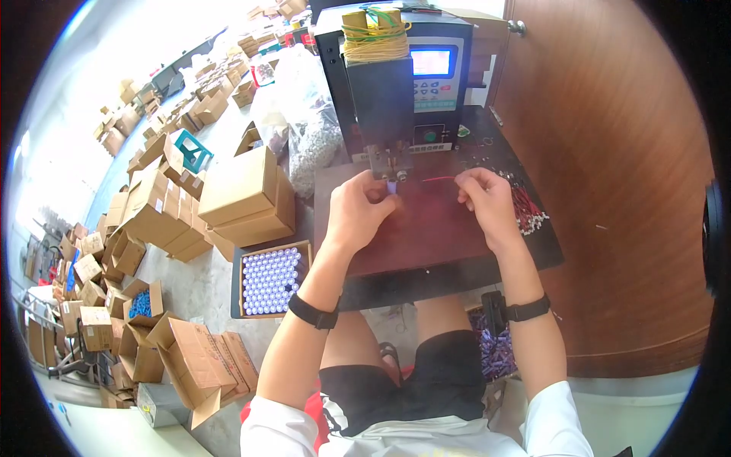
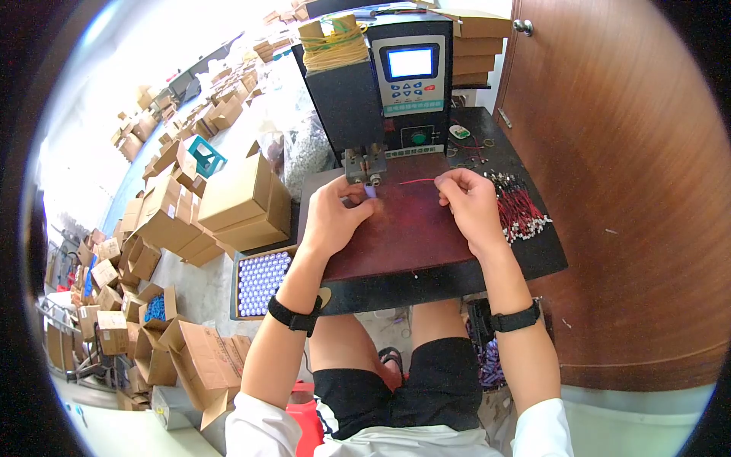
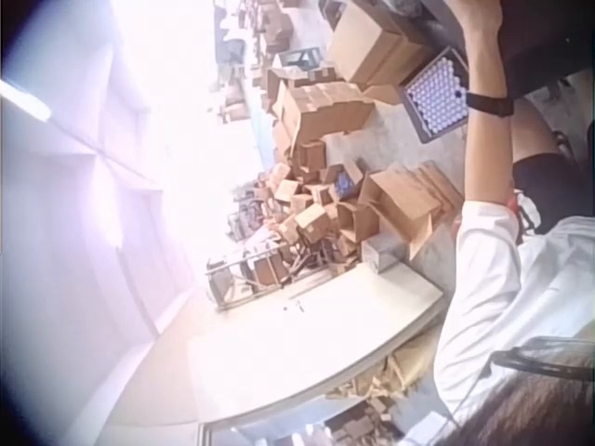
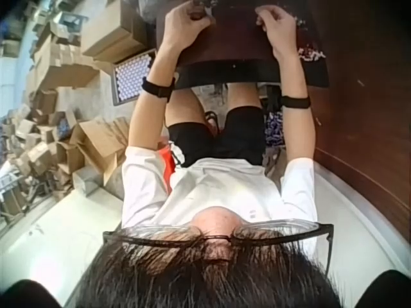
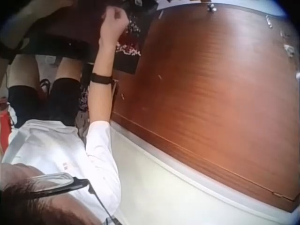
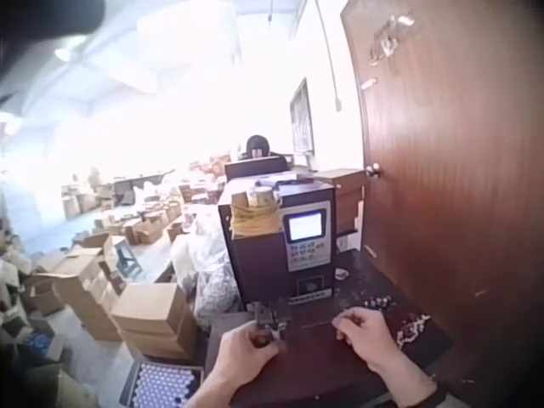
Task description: The person removes a battery from a box, picks up a wire, and places both into a spot welder to attach the wire to the terminal. After welding, the person sets the battery aside and repeats the process with more batteries.
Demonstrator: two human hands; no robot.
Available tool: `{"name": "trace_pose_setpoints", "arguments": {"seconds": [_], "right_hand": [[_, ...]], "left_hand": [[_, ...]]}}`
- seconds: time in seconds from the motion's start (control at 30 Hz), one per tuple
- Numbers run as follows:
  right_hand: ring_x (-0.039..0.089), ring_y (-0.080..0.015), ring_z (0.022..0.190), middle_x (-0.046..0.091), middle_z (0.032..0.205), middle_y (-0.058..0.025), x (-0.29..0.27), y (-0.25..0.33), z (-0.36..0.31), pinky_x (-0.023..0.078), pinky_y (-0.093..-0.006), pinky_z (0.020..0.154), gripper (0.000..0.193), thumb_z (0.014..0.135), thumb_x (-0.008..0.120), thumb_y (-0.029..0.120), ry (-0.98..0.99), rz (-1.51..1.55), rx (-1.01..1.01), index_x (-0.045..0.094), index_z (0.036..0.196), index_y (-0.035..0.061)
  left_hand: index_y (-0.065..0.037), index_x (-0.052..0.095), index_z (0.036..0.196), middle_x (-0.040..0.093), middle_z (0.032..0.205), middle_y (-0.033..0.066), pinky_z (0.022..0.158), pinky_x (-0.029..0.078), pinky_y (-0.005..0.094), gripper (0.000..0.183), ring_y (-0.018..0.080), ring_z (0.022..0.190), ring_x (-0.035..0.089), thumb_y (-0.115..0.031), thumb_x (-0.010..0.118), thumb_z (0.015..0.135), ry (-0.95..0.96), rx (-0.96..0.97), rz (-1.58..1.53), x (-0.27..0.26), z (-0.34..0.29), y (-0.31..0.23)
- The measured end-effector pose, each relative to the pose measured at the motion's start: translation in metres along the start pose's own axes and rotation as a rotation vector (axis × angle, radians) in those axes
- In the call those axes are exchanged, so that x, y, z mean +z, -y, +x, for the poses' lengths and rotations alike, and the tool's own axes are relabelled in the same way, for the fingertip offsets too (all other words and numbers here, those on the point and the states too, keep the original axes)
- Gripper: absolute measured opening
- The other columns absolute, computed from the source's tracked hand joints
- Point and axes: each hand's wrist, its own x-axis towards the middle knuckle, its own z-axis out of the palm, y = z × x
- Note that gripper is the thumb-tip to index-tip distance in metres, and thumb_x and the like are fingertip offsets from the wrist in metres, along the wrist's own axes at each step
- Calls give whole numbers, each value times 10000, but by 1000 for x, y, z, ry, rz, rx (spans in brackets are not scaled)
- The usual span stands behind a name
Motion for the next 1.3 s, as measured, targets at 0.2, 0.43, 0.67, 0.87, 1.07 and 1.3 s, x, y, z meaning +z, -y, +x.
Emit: {"name": "trace_pose_setpoints", "arguments": {"seconds": [0.2,0.43,0.67,0.87,1.07,1.3], "right_hand": [[540,-63,682,602,740,11,-1,0,-1,388,-221,603,132,928,673,162,13,6,-18,691,920,31],[533,-54,671,596,744,20,8,12,-2,392,-209,597,110,927,675,148,32,86,7,683,905,41],[560,-56,716,636,782,15,31,-2,-5,450,-227,648,126,933,685,128,23,62,-37,696,906,5],[525,-45,698,608,772,32,33,-6,-4,412,-216,617,156,948,704,177,27,-4,-95,703,947,21],[521,-46,709,611,786,33,33,-8,-4,420,-218,634,175,961,702,184,5,-49,-139,709,977,10],[537,-49,738,631,817,29,32,-11,-4,442,-227,661,181,965,702,186,47,-46,-167,705,992,7]], "left_hand": [[12,723,960,762,894,162,765,552,350,288,248,815,735,-175,791,751,-8,-6,-50,-2,-1,0],[59,721,963,751,829,138,715,526,272,262,144,730,689,-160,741,822,30,-68,-70,-4,-6,-2],[27,737,974,698,751,135,665,501,297,263,144,681,636,-167,700,801,-147,9,49,0,-6,4],[9,743,980,624,739,122,657,483,333,277,211,682,595,-186,740,783,-66,66,115,0,-6,-3],[11,728,909,603,734,128,667,464,377,266,262,724,565,-236,769,821,3,153,185,6,-2,5],[18,695,839,607,730,137,664,457,401,256,291,718,565,-231,755,831,-26,189,208,8,-2,7]]}}
